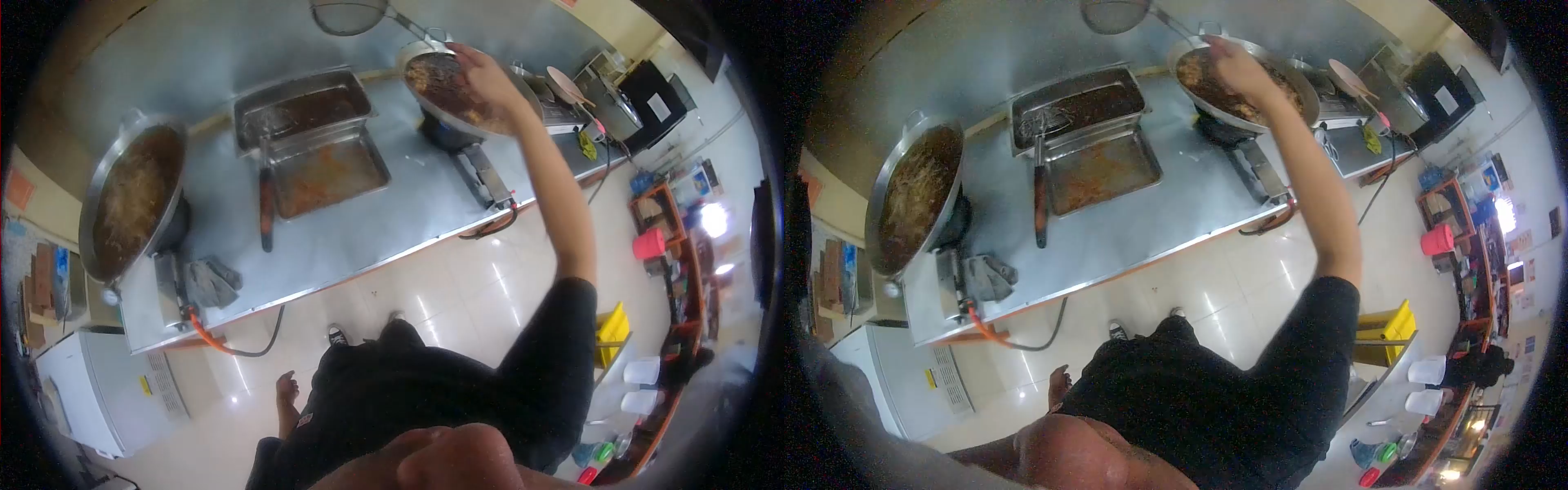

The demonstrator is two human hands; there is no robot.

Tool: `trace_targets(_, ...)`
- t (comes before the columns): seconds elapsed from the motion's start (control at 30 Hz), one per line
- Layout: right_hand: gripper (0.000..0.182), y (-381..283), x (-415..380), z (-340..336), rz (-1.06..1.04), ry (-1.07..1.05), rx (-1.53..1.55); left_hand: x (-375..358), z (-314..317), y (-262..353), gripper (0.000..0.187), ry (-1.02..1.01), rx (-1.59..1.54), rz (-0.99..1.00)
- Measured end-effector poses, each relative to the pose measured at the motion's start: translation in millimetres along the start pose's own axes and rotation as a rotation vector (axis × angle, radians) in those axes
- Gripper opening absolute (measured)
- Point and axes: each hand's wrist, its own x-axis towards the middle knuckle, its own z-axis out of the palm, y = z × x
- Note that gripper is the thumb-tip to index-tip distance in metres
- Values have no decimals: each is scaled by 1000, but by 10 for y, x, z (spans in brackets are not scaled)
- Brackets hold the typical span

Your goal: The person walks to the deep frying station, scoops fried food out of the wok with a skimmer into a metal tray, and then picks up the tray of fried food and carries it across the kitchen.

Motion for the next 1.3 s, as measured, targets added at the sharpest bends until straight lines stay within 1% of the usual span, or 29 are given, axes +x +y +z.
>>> trace_targets(0.03, 39, 36, -91, -221, 9, 0, -8, 58, 49, 15, 22, -41, -76, -16)
trace_targets(0.07, 39, 86, -120, -393, 7, -15, -14, 322, -40, -96, 21, -77, -169, -28)
trace_targets(0.1, 39, 124, -115, -496, 14, 0, -5, 461, 3, -233, 20, -114, -279, -38)
trace_targets(0.13, 39, 178, -121, -565, 24, 7, 5, 356, 104, -313, 23, -133, 219, 269)
trace_targets(0.17, 40, 252, -153, -585, 47, 11, 18, 473, 179, -383, 22, -176, 173, 198)
trace_targets(0.23, 40, 396, -175, -409, 154, 0, 157, 686, 339, -512, 23, -248, 87, 48)
trace_targets(0.27, 42, 602, -109, -273, 71, -54, 123, 533, 542, -414, 28, -455, 27, 68)
trace_targets(0.3, 43, 729, -103, -66, 38, -40, 117, 815, 834, -533, 27, -468, 477, 505)
trace_targets(0.33, 44, 848, -89, 144, 27, -63, 208, 690, 1247, -271, 26, -523, 571, 453)
trace_targets(0.37, 44, 1104, 50, 382, -43, -79, 134, 239, 1836, 143, 28, -512, 574, 341)
trace_targets(0.4, 43, 1358, 188, 620, -114, -89, 61, -513, 2452, 650, 28, -520, 430, 394)
trace_targets(0.43, 43, 1604, 321, 857, -185, -94, -9, -826, 2826, 964, 27, -540, 285, 425)
trace_targets(0.5, 43, 1702, 397, 1275, -201, -108, -89, -1001, 3394, 1557, 23, -458, 184, 538)
trace_targets(0.53, 44, 1871, 508, 1536, -227, -101, -108, -540, 3503, 1746, 23, -514, 115, 652)
trace_targets(0.57, 44, 1930, 580, 1746, -249, -92, -126, -444, 3665, 1961, 25, -525, -184, 641)
trace_targets(0.6, 45, 1866, 579, 1882, -198, -126, -196, -372, 3841, 2197, 31, -535, -472, 626)
trace_targets(0.63, 45, 1800, 544, 1992, -144, -147, -264, -188, 3964, 2435, 36, -437, -518, 589)
trace_targets(0.67, 46, 1745, 532, 2090, -86, -161, -338, 26, 4019, 2667, 42, -347, -562, 548)
trace_targets(0.73, 48, 1762, 545, 2288, -139, -144, -368, 375, 4046, 3033, 38, -240, -677, 509)
trace_targets(0.8, 49, 1809, 528, 2362, -188, -139, -385, 455, 4173, 3113, 33, -157, -795, 464)
trace_targets(0.87, 51, 1771, 516, 2451, -251, -130, -339, 465, 4126, 3150, 28, -79, -896, 462)
trace_targets(0.97, 53, 1654, 524, 2526, -139, -154, -438, 497, 3997, 3144, 24, -116, -962, 499)
trace_targets(1.07, 56, 1593, 475, 2632, -145, -130, -433, 497, 3883, 3151, 29, -17, -1040, 475)
trace_targets(1.17, 57, 1465, 349, 2813, -94, -139, -505, 523, 3777, 3212, 25, 8, -1065, 536)
trace_targets(1.27, 50, 1444, 110, 3152, -70, -42, -440, 541, 3656, 3294, 22, -12, -1171, 598)
trace_targets(1.3, 52, 1410, 12, 3245, -56, -58, -401, 560, 3626, 3282, 21, -28, -1126, 610)
